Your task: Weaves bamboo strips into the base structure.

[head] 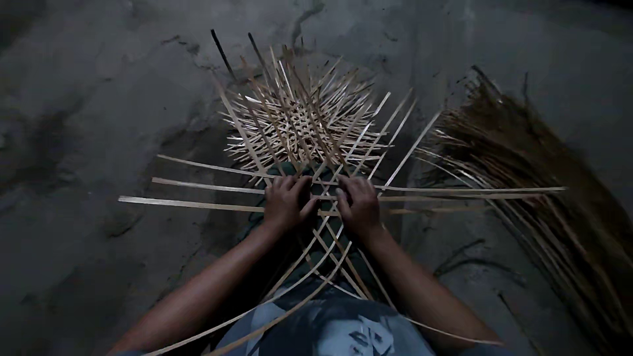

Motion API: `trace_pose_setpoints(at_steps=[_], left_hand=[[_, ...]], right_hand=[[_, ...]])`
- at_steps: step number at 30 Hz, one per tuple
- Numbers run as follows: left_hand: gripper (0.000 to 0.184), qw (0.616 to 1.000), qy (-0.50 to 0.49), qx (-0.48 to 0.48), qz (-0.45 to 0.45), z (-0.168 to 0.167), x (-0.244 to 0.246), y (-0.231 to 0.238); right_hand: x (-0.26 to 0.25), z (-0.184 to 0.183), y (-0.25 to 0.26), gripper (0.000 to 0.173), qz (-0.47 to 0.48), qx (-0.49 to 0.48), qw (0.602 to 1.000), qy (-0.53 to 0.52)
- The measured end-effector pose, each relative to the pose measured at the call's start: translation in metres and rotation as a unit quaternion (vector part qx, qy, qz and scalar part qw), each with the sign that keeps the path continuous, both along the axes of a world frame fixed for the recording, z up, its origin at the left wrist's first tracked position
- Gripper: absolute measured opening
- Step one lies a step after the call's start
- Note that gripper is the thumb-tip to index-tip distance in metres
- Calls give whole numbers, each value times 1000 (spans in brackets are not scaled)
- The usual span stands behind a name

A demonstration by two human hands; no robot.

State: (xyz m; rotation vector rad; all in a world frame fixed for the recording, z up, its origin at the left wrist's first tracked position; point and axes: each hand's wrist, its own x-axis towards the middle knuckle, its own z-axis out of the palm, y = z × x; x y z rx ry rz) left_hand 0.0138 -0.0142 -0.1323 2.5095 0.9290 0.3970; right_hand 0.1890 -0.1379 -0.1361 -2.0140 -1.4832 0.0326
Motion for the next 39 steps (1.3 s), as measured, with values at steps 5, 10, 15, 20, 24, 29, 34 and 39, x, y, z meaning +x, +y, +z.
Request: trace_pose_setpoints(at_steps=[5, 10, 15, 20, 24, 29, 34, 39], left_hand=[[55, 994, -22, 105, -13, -1, 1, -14], [56, 993, 36, 69, -89, 1, 20, -7], [55, 992, 34, 39, -119, -4, 23, -2], [56, 990, 32, 37, -133, -4, 23, 2], [56, 989, 34, 11, -140, 2, 22, 2], [52, 992, -103, 52, 41, 0, 12, 6], [41, 992, 7, 50, 116, 18, 19, 15], [34, 986, -21, 67, 151, -1, 28, 17]], right_hand=[[2, -11, -2, 29, -34, 4, 999, -11], [2, -17, 0, 28, -33, 23, 999, -13], [4, -21, 0, 27, -28, 35, 999, -10], [0, -20, 4, 27, -42, 38, 998, 2], [1, -10, 1, 26, -58, 47, 996, 58], [14, 14, -1, 38, -163, 2, 964, 209], [12, 11, 15, 55, -177, -26, 961, 212], [5, 7, 18, 47, -218, -20, 955, 201]])
